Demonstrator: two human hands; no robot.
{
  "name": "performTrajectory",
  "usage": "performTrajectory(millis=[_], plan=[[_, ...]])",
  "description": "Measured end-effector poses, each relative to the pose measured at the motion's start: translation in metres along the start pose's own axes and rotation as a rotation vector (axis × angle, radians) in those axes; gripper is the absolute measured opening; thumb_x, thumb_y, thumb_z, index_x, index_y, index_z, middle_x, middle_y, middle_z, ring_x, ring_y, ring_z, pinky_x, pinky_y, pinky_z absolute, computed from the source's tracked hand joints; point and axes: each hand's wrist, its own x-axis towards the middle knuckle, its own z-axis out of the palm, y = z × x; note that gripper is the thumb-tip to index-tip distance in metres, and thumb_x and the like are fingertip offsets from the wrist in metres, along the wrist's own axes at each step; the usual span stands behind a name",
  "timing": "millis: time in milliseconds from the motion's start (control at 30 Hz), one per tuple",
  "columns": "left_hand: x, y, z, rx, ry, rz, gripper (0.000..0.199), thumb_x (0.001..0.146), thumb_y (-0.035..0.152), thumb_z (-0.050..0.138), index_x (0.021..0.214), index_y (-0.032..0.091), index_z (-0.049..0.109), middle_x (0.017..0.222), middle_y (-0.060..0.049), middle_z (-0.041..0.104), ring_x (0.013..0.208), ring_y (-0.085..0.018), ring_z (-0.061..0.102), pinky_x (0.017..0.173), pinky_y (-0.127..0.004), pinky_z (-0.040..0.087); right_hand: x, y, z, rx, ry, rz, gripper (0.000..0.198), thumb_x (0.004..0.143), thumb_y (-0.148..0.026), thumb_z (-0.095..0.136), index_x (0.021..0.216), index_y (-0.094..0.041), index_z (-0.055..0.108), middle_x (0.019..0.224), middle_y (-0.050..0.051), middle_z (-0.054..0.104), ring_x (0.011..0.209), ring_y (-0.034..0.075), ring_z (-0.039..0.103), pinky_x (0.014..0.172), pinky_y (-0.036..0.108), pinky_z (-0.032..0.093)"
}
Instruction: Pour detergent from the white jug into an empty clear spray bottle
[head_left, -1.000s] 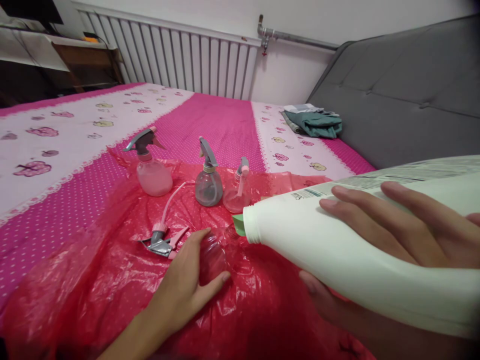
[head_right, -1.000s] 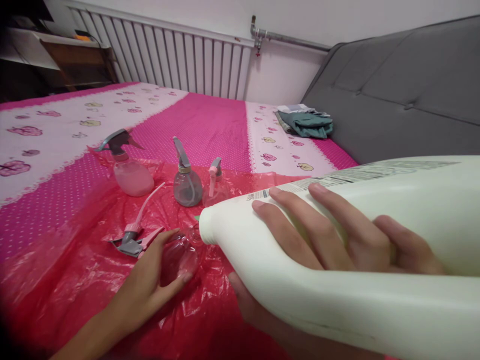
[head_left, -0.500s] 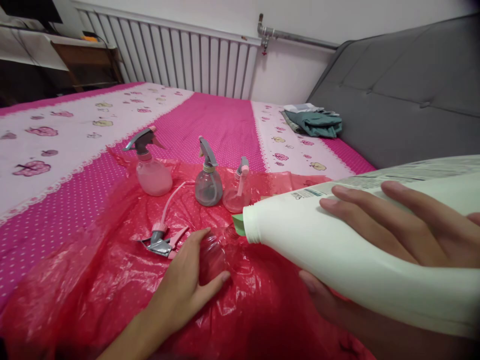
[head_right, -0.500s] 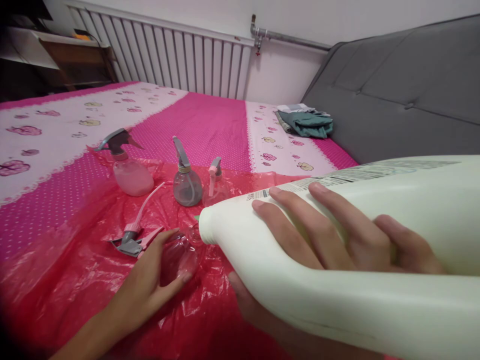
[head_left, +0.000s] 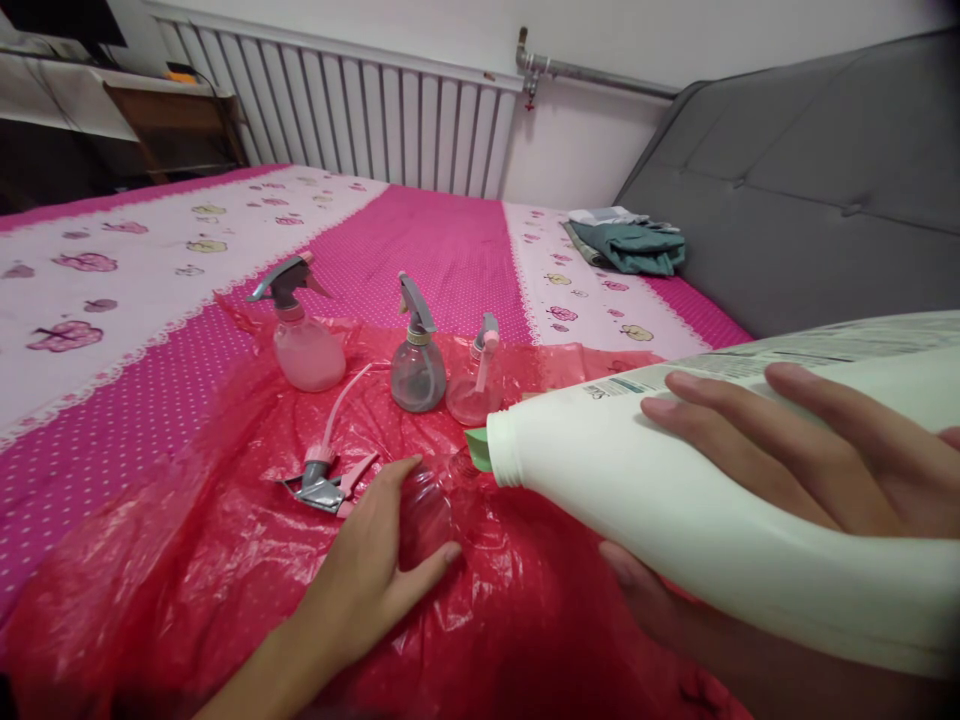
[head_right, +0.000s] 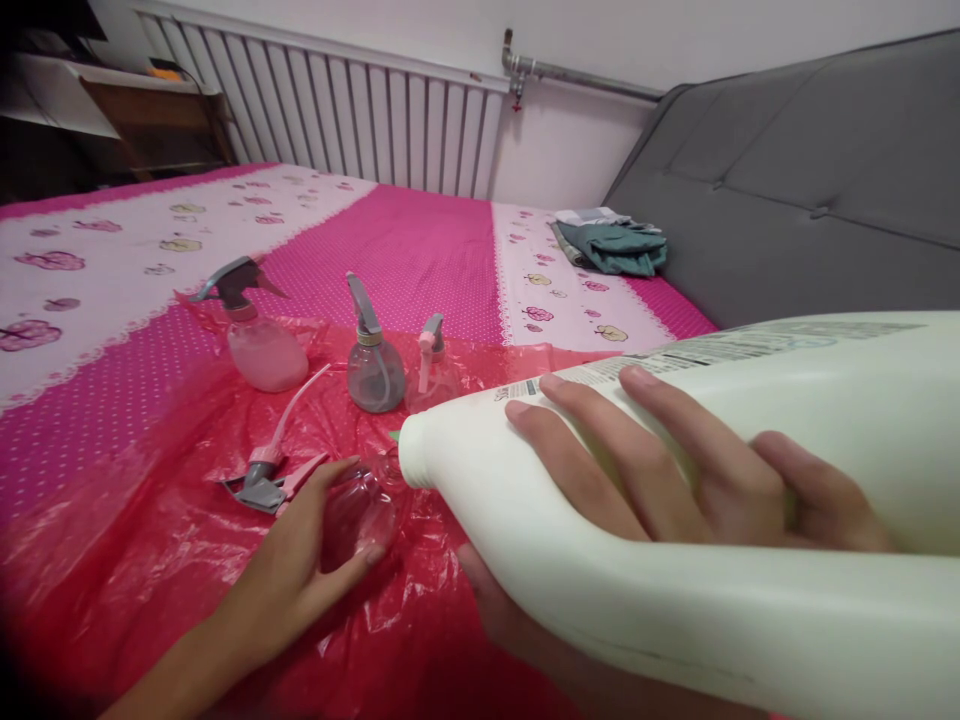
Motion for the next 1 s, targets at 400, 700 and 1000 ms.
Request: performTrajectory(millis=[400, 700, 1000], plan=[[-0.0005, -0.0004, 0.0008, 0.004, 0.008, -0.003, 0.067, 0.102, 0.049, 0.064, 0.154, 0.024, 0.030, 0.146, -0.021, 0.063, 0.130, -0.041, 0.069, 0.105, -0.063, 0.060, 0.0001, 0.0021, -0.0008, -0.003, -0.010, -0.024, 0.039, 0.102, -0.051, 0.046, 0.135, -0.036, 0.060, 0.141, -0.020, 0.057, 0.144, 0.018, 0.052, 0.128, 0.030, 0.024], [-0.0009, -0.0004, 0.0001, -0.002, 0.007, 0.000, 0.067, 0.102, 0.051, 0.063, 0.154, 0.025, 0.029, 0.145, -0.021, 0.062, 0.131, -0.041, 0.069, 0.104, -0.064, 0.060, 0.0005, -0.0003, 0.0011, -0.015, 0.003, -0.015, 0.037, 0.104, -0.050, 0.042, 0.133, -0.036, 0.060, 0.139, -0.019, 0.058, 0.144, 0.017, 0.052, 0.128, 0.032, 0.025], [-0.0002, -0.0002, 0.0009, 0.003, 0.013, 0.003, 0.067, 0.102, 0.051, 0.064, 0.154, 0.024, 0.030, 0.145, -0.021, 0.063, 0.130, -0.041, 0.069, 0.104, -0.063, 0.061, -0.0001, 0.0005, -0.0012, -0.035, -0.032, -0.019, 0.039, 0.104, -0.048, 0.042, 0.137, -0.037, 0.059, 0.141, -0.020, 0.057, 0.144, 0.017, 0.052, 0.129, 0.032, 0.025]])
